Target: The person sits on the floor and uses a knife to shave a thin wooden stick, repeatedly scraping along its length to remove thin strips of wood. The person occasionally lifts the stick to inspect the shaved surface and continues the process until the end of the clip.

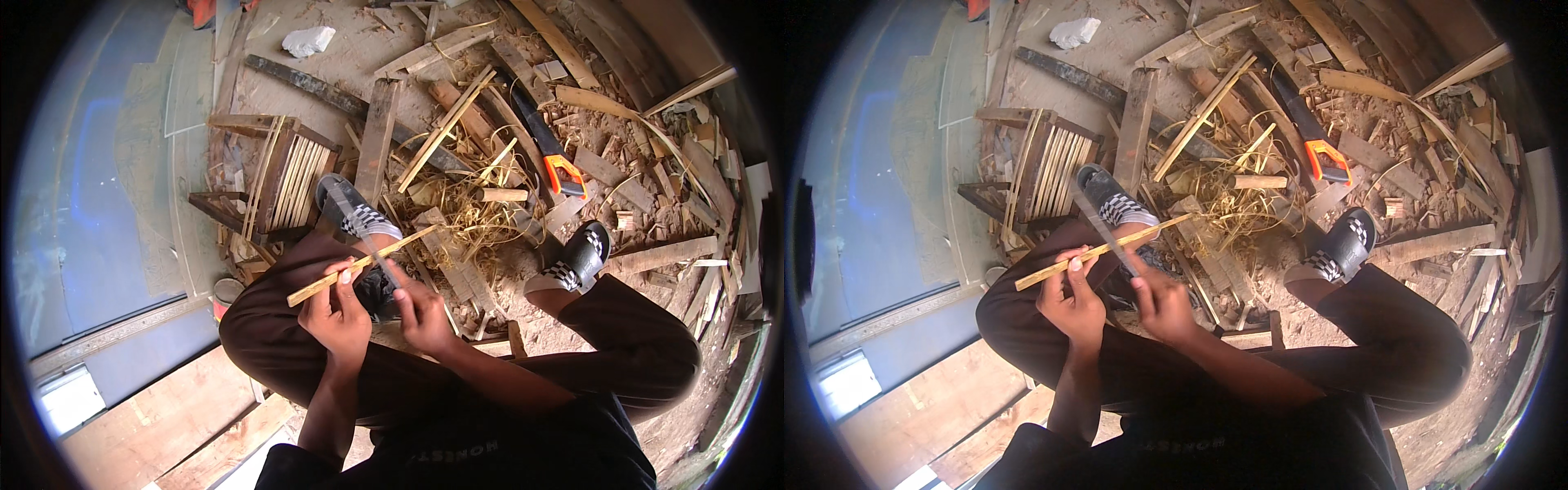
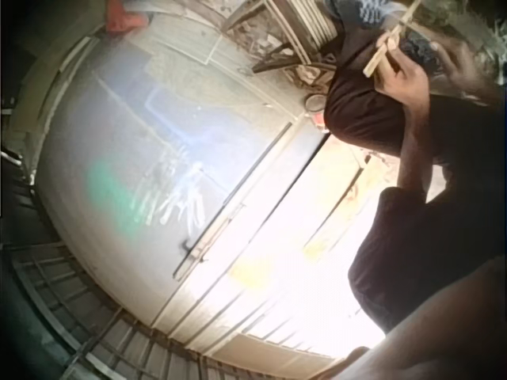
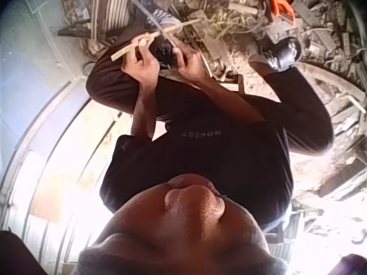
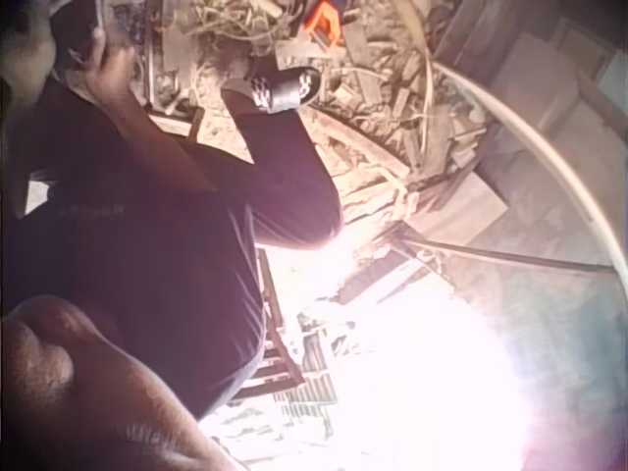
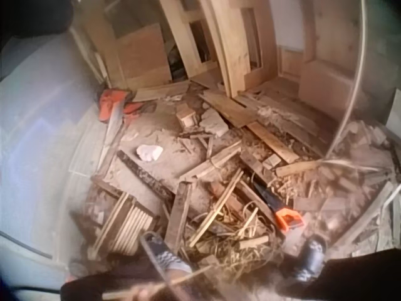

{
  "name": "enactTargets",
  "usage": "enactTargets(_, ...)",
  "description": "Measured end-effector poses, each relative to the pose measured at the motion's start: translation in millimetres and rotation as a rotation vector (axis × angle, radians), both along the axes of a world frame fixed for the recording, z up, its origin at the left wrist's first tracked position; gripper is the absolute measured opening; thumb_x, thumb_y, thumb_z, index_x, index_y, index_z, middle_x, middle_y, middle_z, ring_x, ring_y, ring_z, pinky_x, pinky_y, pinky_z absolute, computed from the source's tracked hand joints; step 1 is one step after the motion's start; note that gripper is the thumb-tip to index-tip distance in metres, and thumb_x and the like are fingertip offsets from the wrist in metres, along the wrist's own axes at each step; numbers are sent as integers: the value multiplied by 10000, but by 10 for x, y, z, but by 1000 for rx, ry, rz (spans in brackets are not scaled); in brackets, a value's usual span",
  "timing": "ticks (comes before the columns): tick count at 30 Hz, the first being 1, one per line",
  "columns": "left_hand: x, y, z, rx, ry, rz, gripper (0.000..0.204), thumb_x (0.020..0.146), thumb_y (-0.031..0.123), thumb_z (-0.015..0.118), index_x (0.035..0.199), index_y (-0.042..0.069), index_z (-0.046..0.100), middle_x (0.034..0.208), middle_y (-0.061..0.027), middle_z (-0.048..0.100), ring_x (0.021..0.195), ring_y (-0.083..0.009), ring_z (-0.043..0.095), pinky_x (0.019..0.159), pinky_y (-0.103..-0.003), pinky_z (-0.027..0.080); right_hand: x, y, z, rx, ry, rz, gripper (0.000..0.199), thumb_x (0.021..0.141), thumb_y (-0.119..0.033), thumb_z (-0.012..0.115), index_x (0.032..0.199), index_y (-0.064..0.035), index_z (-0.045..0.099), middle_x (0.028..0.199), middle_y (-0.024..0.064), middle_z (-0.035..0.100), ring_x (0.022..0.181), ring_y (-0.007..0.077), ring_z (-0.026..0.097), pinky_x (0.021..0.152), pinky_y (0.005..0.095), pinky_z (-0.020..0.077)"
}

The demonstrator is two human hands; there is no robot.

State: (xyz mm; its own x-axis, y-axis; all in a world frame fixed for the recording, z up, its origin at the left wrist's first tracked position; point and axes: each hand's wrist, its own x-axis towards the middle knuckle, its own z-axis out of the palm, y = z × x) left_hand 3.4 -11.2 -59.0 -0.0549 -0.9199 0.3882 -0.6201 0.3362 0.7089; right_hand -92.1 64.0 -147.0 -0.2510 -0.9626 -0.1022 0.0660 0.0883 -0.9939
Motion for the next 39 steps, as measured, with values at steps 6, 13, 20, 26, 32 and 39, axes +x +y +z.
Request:
enactTargets(6, -11, 14, -27, 17, 66, 5, 94, 930, -90, 571, 979, -105, 649, 913, -153, 706, 831, -235, 720, 744, -324, 641, -145, -9, -378, 491, 27, 67, 381, 1052, -181, 483, 1402, -55, 561, 933, 279, 698, 748, 320, 700, 735, 410, 529)
enactTargets(13, -77, 14, 19, 18, 32, -40, 78, 925, -85, 581, 968, -116, 638, 927, -167, 707, 838, -240, 723, 750, -325, 640, 36, -45, -259, -8, 137, -124, 378, 1043, -194, 502, 1399, -94, 577, 797, 260, 671, 622, 307, 657, 642, 423, 520)
enactTargets(20, -105, 7, 23, 23, -3, -51, 88, 927, -88, 563, 966, -128, 630, 940, -185, 706, 836, -248, 725, 747, -331, 642, -76, 12, -501, 317, 5, -58, 430, 1072, -254, 471, 1419, -8, 533, 609, 119, 527, 583, 154, 523, 597, 340, 470)
enactTargets(26, -130, -21, 13, 22, 49, -15, 96, 945, -65, 567, 970, -124, 639, 908, -177, 708, 836, -243, 726, 735, -333, 648, 5, 96, -491, 167, 35, -63, 380, 1046, -177, 486, 1386, -25, 565, 1026, 275, 688, 876, 373, 709, 812, 425, 540)
enactTargets(32, -141, -25, 8, 30, 27, -14, 94, 950, -51, 578, 954, -120, 640, 902, -169, 705, 824, -227, 721, 718, -324, 648, -94, 0, -601, 387, -2, -15, 386, 1057, -201, 466, 1388, -24, 561, 952, 275, 688, 818, 352, 714, 748, 430, 535)
enactTargets(39, -120, -67, 0, 32, 58, 14, 95, 947, -56, 569, 960, -121, 638, 912, -173, 699, 830, -213, 713, 730, -326, 648, 17, 140, -865, 329, -22, -74, 404, 1062, -231, 477, 1413, -43, 550, 905, 204, 705, 763, 289, 691, 734, 406, 529)
